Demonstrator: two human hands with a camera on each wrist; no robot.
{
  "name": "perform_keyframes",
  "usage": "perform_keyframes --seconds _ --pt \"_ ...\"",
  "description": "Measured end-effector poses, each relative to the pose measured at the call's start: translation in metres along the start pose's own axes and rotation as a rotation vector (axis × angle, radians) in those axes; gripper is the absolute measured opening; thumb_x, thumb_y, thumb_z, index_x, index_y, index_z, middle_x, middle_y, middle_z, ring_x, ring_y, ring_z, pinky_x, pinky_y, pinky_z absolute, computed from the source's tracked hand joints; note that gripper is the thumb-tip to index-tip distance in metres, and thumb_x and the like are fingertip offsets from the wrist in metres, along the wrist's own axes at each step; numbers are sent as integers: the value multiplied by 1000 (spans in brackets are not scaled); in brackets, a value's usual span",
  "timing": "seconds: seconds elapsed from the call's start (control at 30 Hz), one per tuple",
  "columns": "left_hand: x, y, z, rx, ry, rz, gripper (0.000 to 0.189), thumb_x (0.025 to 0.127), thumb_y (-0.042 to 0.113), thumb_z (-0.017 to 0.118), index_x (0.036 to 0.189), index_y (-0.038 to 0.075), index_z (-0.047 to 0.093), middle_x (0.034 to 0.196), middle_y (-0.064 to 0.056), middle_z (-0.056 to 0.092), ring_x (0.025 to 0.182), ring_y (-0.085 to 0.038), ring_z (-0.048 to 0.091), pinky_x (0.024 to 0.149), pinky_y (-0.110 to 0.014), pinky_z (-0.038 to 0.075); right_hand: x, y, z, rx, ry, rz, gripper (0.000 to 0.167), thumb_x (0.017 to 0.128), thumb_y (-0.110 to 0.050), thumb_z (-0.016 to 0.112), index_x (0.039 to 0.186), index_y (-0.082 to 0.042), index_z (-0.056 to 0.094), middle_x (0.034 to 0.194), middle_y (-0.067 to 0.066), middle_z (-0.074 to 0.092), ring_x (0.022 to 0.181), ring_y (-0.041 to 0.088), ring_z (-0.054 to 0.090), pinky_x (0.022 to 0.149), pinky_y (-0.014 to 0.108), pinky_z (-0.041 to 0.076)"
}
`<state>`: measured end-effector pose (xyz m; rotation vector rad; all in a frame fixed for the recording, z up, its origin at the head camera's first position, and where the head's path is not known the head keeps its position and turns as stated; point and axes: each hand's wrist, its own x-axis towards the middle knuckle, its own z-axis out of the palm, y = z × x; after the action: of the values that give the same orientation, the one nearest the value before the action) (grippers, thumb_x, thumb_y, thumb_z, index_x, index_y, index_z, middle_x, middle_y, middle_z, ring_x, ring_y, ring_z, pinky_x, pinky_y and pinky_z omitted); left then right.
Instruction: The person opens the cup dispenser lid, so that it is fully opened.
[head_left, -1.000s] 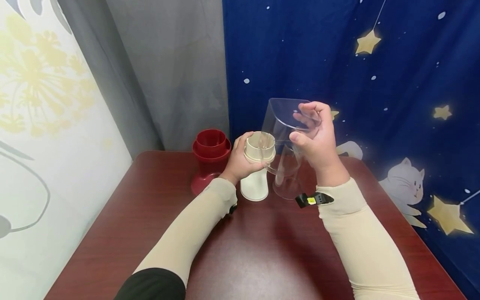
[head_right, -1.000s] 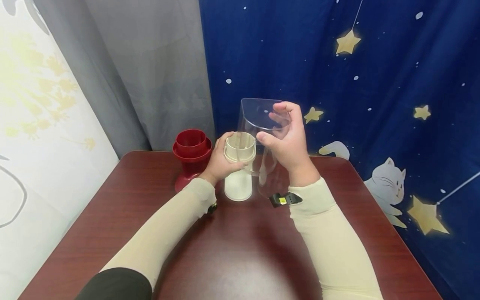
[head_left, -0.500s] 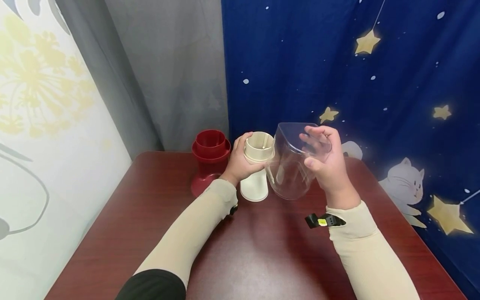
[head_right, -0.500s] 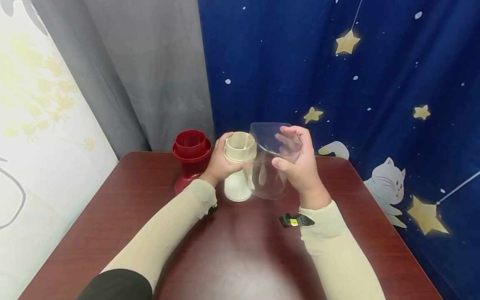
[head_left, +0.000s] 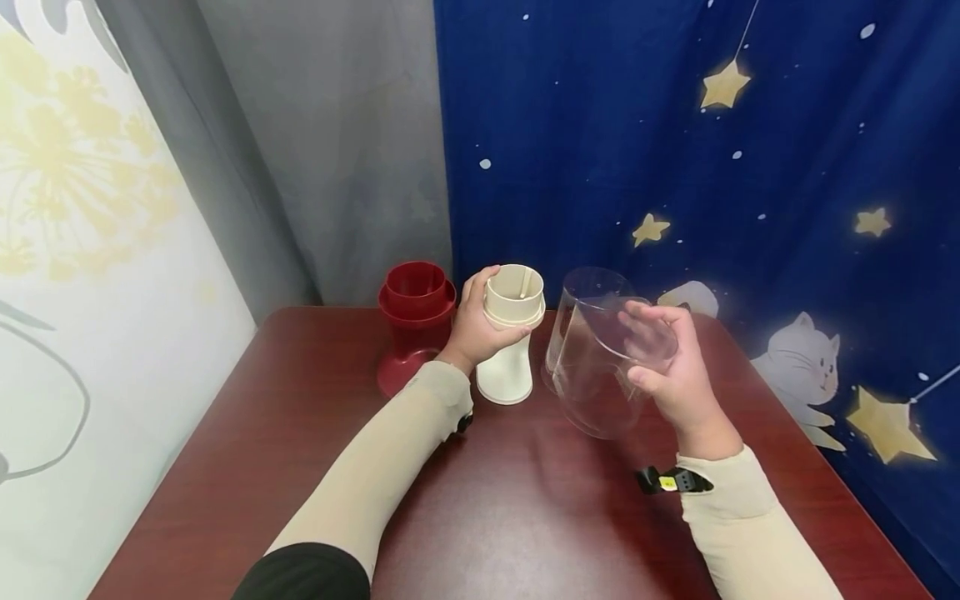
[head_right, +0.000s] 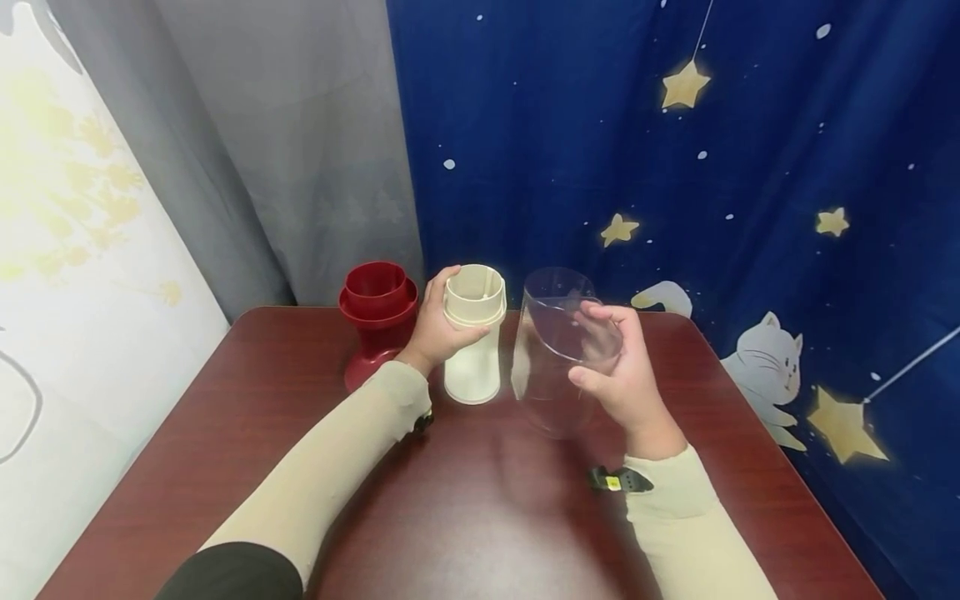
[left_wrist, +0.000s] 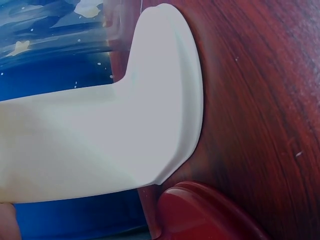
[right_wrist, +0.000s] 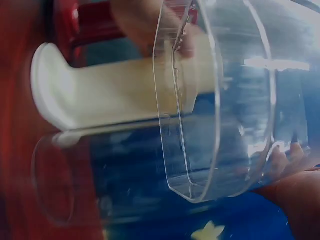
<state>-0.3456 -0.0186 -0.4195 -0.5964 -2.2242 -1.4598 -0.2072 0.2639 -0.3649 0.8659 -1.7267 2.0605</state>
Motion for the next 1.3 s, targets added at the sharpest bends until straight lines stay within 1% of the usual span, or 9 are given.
perform_keyframes --seconds 0.23,0.37,0.5,0.67,0.83,1.03,1.1,1.17,1.3 --pt "0 0 0 -5 2 -9 108 67 28 98 156 27 38 160 -7 38 133 -27 54 110 -44 51 -22 8 -27 -138 36 23 69 76 19 72 137 2 45 150 9 57 137 15 60 108 23 50" --pt "0 1 1 -16 2 -4 108 67 30 97 157 26 38 160 -7 38 132 -28 55 109 -46 52 -32 11 -40 -198 75 54 71 74 25 67 138 7 43 150 11 55 137 13 59 107 21 50" --pt "-1 2 1 -19 1 -6 108 67 31 97 157 26 38 160 -7 38 131 -28 55 108 -46 53 -37 13 -52 -246 109 92 73 73 29 65 139 9 42 150 9 55 135 10 59 106 18 49" --pt "-3 2 1 -15 -3 -16 108 67 30 98 156 29 37 160 -6 37 131 -27 55 108 -45 53 -40 18 -63 -322 136 130 72 75 29 67 140 10 42 148 5 55 133 6 60 103 14 50" --pt "-3 1 1 -21 8 -5 108 66 29 99 156 29 38 160 -7 38 131 -27 55 109 -44 52 -40 21 -72 -420 167 164 71 78 24 70 141 11 41 147 0 54 131 3 58 99 12 50" --pt "-3 -2 2 -27 11 -1 108 66 31 98 156 27 39 160 -8 38 131 -28 55 108 -46 53 -35 26 -83 -537 205 231 69 81 18 74 141 3 43 144 -10 50 129 -5 52 96 8 49" --pt "-4 -1 1 -23 13 -10 108 66 32 98 156 27 39 160 -8 38 130 -28 56 107 -46 53 -33 29 -85 -552 221 261 67 83 15 75 141 1 43 144 -9 49 127 -5 51 93 8 50" --pt "-4 -1 1 -23 17 -15 108 65 33 98 156 27 39 159 -7 39 130 -28 56 107 -46 54 -31 32 -87 -575 237 288 67 84 12 76 141 0 43 147 -2 48 127 -4 51 90 7 51" --pt "-5 1 1 -26 18 -11 108 65 32 98 155 29 40 159 -6 39 131 -27 56 107 -44 53 -24 37 -92 -655 259 338 70 87 6 78 144 4 38 154 15 44 134 9 52 90 6 49"
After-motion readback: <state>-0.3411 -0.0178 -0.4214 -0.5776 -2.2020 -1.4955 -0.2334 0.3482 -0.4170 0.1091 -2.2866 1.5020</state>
